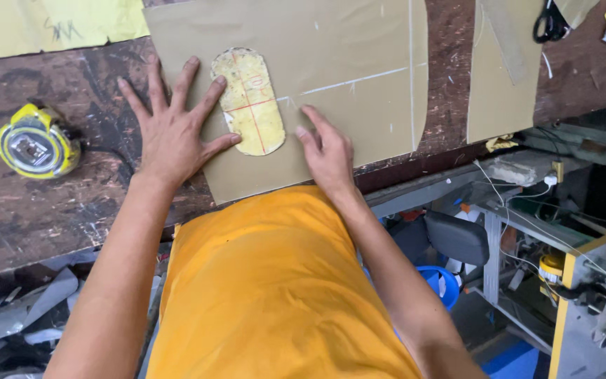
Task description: The person measures a piece of cardboard with a tape measure and marks lines with a pencil. They then place a small template on the cardboard and trace its outline, repeating the process to create multiple marked sections.
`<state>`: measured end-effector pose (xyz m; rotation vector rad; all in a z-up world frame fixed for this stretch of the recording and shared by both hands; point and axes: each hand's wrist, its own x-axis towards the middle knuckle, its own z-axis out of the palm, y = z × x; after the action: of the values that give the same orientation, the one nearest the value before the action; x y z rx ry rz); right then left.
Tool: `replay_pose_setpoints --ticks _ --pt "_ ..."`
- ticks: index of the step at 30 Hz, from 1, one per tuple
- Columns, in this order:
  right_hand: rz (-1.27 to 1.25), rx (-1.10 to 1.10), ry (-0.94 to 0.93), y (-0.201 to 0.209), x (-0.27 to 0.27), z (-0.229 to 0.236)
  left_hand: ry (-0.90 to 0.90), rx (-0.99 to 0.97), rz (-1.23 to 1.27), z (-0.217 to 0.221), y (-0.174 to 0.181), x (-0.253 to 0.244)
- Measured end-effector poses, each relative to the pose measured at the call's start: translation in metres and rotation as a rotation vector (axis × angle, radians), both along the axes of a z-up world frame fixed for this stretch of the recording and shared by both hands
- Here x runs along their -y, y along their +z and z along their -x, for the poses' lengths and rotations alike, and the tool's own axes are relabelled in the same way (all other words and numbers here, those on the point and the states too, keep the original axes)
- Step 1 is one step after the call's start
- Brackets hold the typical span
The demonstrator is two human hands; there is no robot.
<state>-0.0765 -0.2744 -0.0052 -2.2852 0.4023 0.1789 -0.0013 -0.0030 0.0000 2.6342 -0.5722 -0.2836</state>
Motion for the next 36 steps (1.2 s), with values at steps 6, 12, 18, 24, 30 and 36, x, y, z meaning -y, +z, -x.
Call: replay_pose_setpoints --ticks 6,12,18,24,30,36 --pt "-0.608 0.1 -0.475 -0.012 0.082 0.006 -0.011 -0.022 0.017 0.0 0.003 0.0" --pt "-0.865 -0.018 -0.592 0.022 0.143 0.011 -0.009 -0.027 0.019 -0.001 0.004 0.0" --pt "-0.8 0.03 -0.318 0.018 0.115 0.007 -0.006 -0.028 0.012 0.0 0.006 0.002" --pt "-0.301 0.177 0.047 0.009 0.038 0.004 -0.009 -0.019 -0.021 0.0 0.01 0.005" --pt "-0.029 0.256 0.266 0.015 -0.018 0.01 -0.019 0.036 -0.05 0.0 0.014 0.009" --pt "-0.066 0.138 0.121 0.008 -0.03 0.005 -0.018 0.029 -0.038 -0.001 0.011 0.01"
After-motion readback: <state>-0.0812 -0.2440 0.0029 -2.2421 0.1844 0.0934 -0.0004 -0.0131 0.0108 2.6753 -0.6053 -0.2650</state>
